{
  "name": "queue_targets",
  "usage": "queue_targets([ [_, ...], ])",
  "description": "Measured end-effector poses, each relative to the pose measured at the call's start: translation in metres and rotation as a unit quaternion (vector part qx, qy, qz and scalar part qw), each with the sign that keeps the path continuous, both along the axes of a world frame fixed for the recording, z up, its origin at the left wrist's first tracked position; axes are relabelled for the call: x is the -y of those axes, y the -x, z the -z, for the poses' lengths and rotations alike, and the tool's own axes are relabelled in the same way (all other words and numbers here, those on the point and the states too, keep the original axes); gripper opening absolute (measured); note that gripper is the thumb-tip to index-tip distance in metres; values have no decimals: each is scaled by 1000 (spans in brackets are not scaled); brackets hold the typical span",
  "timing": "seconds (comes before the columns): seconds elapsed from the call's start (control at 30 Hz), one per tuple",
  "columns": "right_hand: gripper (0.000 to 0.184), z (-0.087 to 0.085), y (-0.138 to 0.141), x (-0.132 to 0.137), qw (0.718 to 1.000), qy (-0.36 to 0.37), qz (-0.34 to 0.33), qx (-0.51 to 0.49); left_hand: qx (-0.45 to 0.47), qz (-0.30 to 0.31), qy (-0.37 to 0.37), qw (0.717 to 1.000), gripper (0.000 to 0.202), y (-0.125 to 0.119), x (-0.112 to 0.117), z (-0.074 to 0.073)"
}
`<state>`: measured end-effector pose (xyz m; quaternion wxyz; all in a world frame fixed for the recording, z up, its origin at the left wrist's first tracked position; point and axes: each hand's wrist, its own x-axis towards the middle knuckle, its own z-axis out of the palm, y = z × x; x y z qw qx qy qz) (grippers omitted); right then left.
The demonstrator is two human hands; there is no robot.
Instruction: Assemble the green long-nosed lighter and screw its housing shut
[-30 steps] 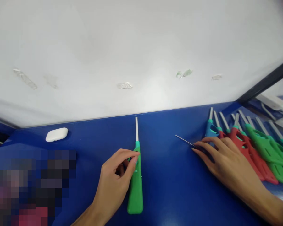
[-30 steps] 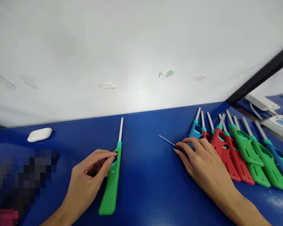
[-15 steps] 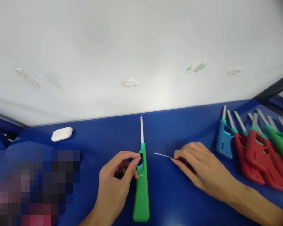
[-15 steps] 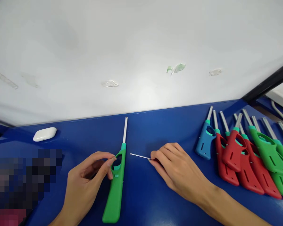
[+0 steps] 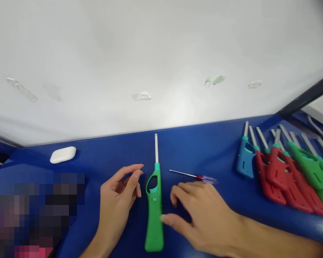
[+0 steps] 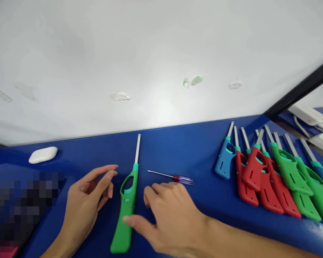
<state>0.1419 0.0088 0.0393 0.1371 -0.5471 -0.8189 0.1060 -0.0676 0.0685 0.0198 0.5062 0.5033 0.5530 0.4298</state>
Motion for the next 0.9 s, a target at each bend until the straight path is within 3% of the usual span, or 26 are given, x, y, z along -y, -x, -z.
queue_targets([
  [0.1,65,-10,29,-17,997,18,20,70,5,1,-7,1000,44,0,0,1],
  [0.2,56,-20,42,-29,992,12,20,121,-4,11,-32,999,41,0,-1,0],
  [0.4,32,-24,17,-21,986,-44,59,150,-61,26,-167,984,17,-2,8,-4],
  [0.47,28,-21,1,-12,984,-76,71,142,-84,36,-244,965,13,-2,15,-3],
  [0.57,29,-14,-19,3,980,-142,66,126,-115,71,-369,920,32,-1,24,-1],
  [0.67,16,-6,-28,16,974,-203,35,98,-135,112,-455,873,47,0,28,0],
  [0.77,23,5,-25,27,967,-246,6,64,-147,123,-494,848,47,-3,25,0],
  [0.9,42,17,-17,40,964,-264,-13,30,-156,135,-495,844,38,-7,20,3],
])
